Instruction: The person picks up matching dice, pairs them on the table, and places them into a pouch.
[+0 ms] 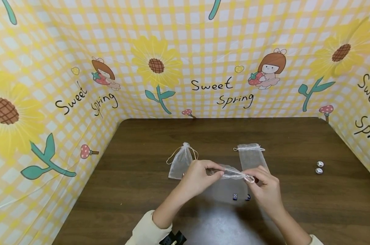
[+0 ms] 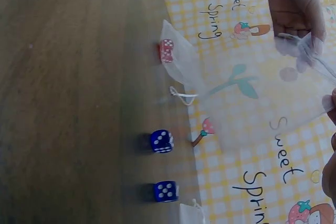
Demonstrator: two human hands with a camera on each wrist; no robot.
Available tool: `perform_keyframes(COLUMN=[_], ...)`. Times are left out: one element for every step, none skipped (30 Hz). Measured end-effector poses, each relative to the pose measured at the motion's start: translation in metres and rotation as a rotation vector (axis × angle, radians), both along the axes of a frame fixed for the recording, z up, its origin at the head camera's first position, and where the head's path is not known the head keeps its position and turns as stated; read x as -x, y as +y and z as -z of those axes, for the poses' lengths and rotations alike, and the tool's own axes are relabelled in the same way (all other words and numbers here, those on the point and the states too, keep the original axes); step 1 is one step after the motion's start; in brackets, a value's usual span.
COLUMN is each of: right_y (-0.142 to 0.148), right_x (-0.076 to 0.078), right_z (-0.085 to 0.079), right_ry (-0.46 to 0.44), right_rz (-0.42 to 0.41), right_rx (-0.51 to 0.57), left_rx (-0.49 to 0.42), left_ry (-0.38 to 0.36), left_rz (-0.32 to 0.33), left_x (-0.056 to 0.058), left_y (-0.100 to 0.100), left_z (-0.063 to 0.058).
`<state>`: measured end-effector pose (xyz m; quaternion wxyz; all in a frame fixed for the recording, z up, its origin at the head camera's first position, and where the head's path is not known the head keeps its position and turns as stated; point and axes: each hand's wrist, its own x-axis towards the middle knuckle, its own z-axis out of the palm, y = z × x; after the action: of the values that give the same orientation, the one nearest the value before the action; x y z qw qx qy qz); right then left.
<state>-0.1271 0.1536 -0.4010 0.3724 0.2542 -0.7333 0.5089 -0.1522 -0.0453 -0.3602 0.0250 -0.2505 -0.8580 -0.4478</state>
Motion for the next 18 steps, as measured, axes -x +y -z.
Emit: perform_keyframes(right_y=[0.001, 0.001, 0.001, 0.000, -0.001, -0.002, -0.003, -0.002, 0.000, 0.002, 0.005, 0.009, 0.013, 0.016, 0.018, 0.020, 0.023, 0.024], right_x=[0.001, 0.001, 0.000, -0.001, -0.002, -0.003, -0.004, -0.003, -0.002, 0.000, 0.002, 0.004, 0.006, 0.008, 0.008, 0.008, 0.008, 0.008], right_z=[0.003, 0.005, 0.005, 0.003, 0.001, -0.001, -0.002, -0.001, 0.002, 0.006, 0.011, 0.016, 0.021, 0.025, 0.027, 0.028, 0.030, 0.031], right_ry=[-0.031, -0.064, -0.097, -0.128, -0.157, -0.178, -0.198, -0.225, -0.251, -0.279, -0.307, -0.336, -0.366, -0.399, -0.432, -0.467, -0.503, -0.541], right_rz=[0.005, 0.014, 0.023, 0.033, 0.044, 0.056, 0.070, 0.089, 0.109, 0.127, 0.146, 0.158, 0.168, 0.175, 0.178, 0.177, 0.178, 0.176], right_rx=[0.006, 0.011, 0.009, 0.011, 0.010, 0.009, 0.008, 0.002, -0.008, -0.012, -0.026, -0.040, -0.058, -0.077, -0.099, -0.123, -0.155, -0.188], left_rx=[0.000, 0.001, 0.003, 0.004, 0.006, 0.011, 0.014, 0.019, 0.021, 0.019, 0.018, 0.015, 0.009, 0.005, -0.001, -0.006, -0.009, -0.012], left_ry=[0.001, 0.002, 0.009, 0.018, 0.030, 0.044, 0.061, 0.082, 0.104, 0.123, 0.143, 0.157, 0.170, 0.179, 0.186, 0.191, 0.194, 0.194], left_rz=[0.006, 0.009, 0.010, 0.007, 0.003, -0.005, -0.014, -0.024, -0.033, -0.042, -0.053, -0.062, -0.071, -0.079, -0.086, -0.091, -0.096, -0.100], left_x=[-0.001, -0.001, -0.001, -0.001, -0.001, -0.001, -0.001, -0.001, -0.001, -0.001, 0.000, 0.000, 0.001, 0.001, 0.002, 0.003, 0.003, 0.004], left_y=[0.000, 0.000, 0.000, 0.000, 0.001, 0.000, 0.000, 0.000, 0.000, -0.001, -0.001, -0.002, -0.002, -0.003, -0.003, -0.003, -0.003, -0.003], left_z=[-0.001, -0.001, -0.001, -0.001, -0.001, -0.001, -0.001, -0.001, -0.001, -0.001, -0.001, -0.001, -0.001, 0.000, 0.000, 0.001, 0.001, 0.001])
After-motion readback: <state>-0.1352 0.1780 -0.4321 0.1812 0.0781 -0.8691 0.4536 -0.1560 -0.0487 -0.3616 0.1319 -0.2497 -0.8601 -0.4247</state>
